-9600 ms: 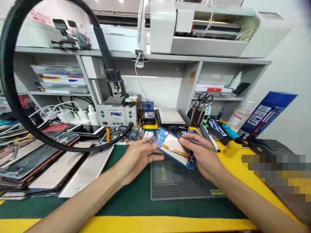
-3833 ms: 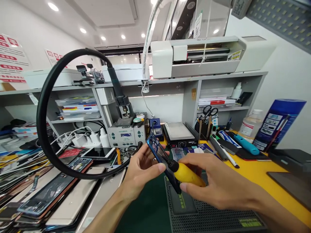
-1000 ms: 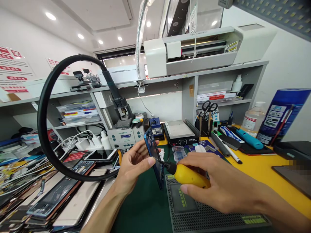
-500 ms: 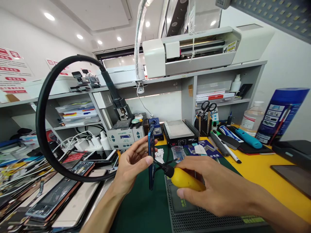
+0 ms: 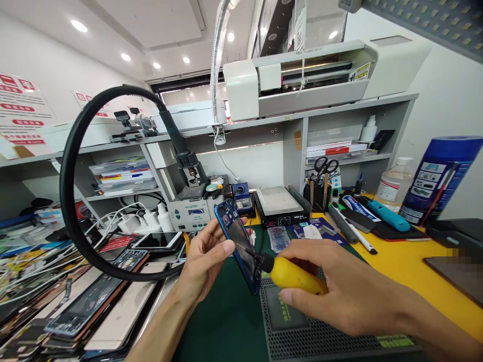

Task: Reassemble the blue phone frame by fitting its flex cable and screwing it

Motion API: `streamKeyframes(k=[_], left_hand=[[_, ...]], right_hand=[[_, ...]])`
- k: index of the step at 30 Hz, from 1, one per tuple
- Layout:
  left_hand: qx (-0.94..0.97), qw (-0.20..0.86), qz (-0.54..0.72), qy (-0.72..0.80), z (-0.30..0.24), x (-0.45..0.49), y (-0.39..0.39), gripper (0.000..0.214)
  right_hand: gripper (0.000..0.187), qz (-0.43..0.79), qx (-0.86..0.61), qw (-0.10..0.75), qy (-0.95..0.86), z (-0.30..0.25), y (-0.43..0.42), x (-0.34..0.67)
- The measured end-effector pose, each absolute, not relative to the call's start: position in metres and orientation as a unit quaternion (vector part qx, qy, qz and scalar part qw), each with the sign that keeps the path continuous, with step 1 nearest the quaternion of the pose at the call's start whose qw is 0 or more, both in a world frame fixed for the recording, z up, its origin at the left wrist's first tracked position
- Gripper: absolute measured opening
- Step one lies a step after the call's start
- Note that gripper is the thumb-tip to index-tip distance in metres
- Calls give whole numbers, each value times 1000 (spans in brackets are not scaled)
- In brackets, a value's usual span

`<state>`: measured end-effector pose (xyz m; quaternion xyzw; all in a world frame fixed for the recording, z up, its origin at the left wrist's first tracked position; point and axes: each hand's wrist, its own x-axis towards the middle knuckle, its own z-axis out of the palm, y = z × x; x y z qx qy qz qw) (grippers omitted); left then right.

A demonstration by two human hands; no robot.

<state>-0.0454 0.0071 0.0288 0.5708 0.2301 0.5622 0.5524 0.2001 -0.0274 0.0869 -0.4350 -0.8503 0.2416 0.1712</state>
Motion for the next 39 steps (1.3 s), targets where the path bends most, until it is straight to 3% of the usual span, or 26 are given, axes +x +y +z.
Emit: streamKeyframes(k=[14,39], left_hand=[[611,557,511,237,28,-47,7,46],[612,528,520,276,29,-47,7,46]], right_hand=[[30,236,-432,186,-850,86,-28,200],[23,200,-433,186,-859,84,-27,199]])
